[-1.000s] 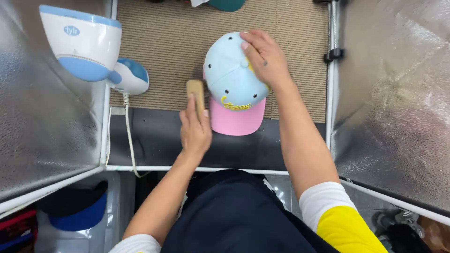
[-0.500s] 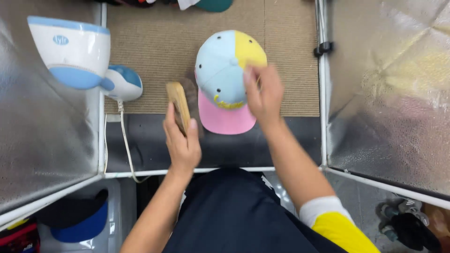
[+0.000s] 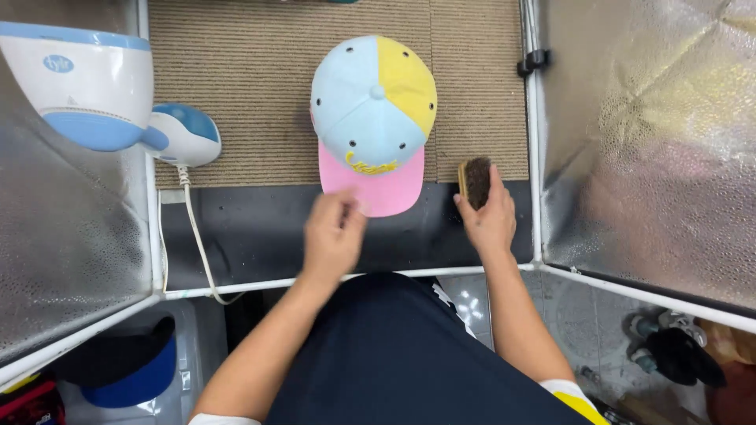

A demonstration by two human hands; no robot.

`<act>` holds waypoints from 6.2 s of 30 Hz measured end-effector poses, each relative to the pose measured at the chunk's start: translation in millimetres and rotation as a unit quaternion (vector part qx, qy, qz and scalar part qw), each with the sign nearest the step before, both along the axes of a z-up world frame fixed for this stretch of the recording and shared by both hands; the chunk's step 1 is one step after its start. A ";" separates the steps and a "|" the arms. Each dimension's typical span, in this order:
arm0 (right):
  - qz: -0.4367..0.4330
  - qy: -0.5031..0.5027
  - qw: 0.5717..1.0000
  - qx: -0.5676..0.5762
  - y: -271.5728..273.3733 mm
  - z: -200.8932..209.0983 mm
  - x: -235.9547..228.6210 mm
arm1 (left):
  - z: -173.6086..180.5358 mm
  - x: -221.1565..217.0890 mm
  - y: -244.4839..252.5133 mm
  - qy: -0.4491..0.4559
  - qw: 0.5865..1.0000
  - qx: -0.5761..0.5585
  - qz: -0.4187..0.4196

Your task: Brushing the interior of a baseball cap with a wooden brush to clean it.

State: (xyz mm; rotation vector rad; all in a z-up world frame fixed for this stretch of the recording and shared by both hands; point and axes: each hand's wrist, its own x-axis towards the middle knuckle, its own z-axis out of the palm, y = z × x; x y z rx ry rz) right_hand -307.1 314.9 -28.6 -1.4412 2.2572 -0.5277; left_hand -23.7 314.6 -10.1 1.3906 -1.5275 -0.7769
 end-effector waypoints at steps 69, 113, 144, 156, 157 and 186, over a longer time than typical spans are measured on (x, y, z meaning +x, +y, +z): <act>-0.064 -0.413 0.908 0.005 -161.2 99.0 68.7 | 35.8 26.6 -153.1 0.229 0.931 0.256 0.121; 0.012 -0.507 0.859 -0.073 -116.6 76.9 92.6 | -38.7 61.8 -46.4 0.504 0.807 0.306 0.029; 0.417 -0.037 0.903 -0.098 -44.3 60.6 165.7 | -36.8 56.5 -49.6 0.432 0.842 0.319 -0.046; 0.514 0.080 0.849 -0.093 -65.5 32.4 131.0 | -37.4 38.1 -45.2 0.475 0.843 0.252 0.008; 0.515 0.078 0.848 -0.095 -74.9 31.8 131.1 | -45.3 39.6 -43.7 0.474 0.844 0.250 0.009; 0.337 0.133 0.899 -0.245 -120.5 -5.7 105.9 | -36.7 25.2 -26.3 0.468 0.831 0.300 0.034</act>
